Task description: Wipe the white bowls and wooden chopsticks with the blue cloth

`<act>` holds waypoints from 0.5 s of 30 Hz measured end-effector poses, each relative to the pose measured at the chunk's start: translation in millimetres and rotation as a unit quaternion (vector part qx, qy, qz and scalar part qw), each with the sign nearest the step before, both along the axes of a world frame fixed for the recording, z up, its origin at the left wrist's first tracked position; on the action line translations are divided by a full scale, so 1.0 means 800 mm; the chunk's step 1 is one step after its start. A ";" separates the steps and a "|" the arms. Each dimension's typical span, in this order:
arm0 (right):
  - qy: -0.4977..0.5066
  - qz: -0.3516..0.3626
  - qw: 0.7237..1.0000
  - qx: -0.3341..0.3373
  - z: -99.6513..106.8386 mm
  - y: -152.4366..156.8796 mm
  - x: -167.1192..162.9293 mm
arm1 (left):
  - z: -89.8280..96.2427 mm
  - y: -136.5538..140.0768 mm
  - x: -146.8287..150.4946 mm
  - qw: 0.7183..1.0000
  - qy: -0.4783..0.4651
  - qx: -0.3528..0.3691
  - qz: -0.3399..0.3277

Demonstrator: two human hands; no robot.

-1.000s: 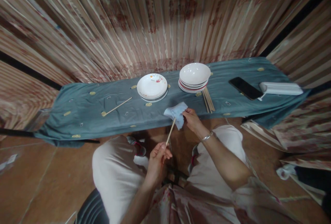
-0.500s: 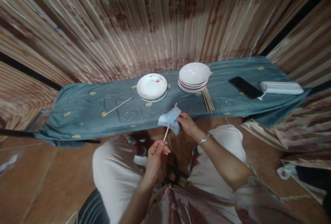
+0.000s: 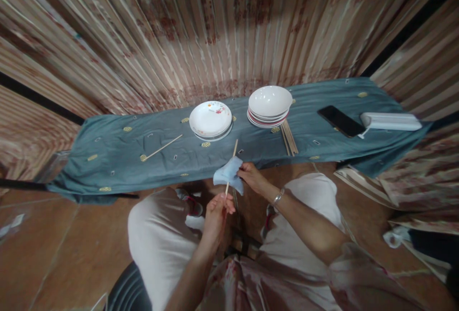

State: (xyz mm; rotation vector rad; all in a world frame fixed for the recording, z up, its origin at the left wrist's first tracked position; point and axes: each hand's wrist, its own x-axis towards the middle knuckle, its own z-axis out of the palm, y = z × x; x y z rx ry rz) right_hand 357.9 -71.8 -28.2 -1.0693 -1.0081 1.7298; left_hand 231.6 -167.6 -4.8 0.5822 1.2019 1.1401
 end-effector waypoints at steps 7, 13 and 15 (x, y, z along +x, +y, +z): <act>0.004 -0.015 1.000 -0.006 0.002 0.002 -0.001 | -0.004 0.006 -0.003 1.000 0.015 -0.003 0.010; 0.020 -0.055 0.998 0.003 0.007 0.009 0.008 | -0.006 0.005 -0.006 0.999 0.044 0.016 -0.013; 0.032 -0.082 0.996 0.000 0.011 0.013 0.016 | -0.005 0.003 -0.004 0.999 0.039 0.010 -0.022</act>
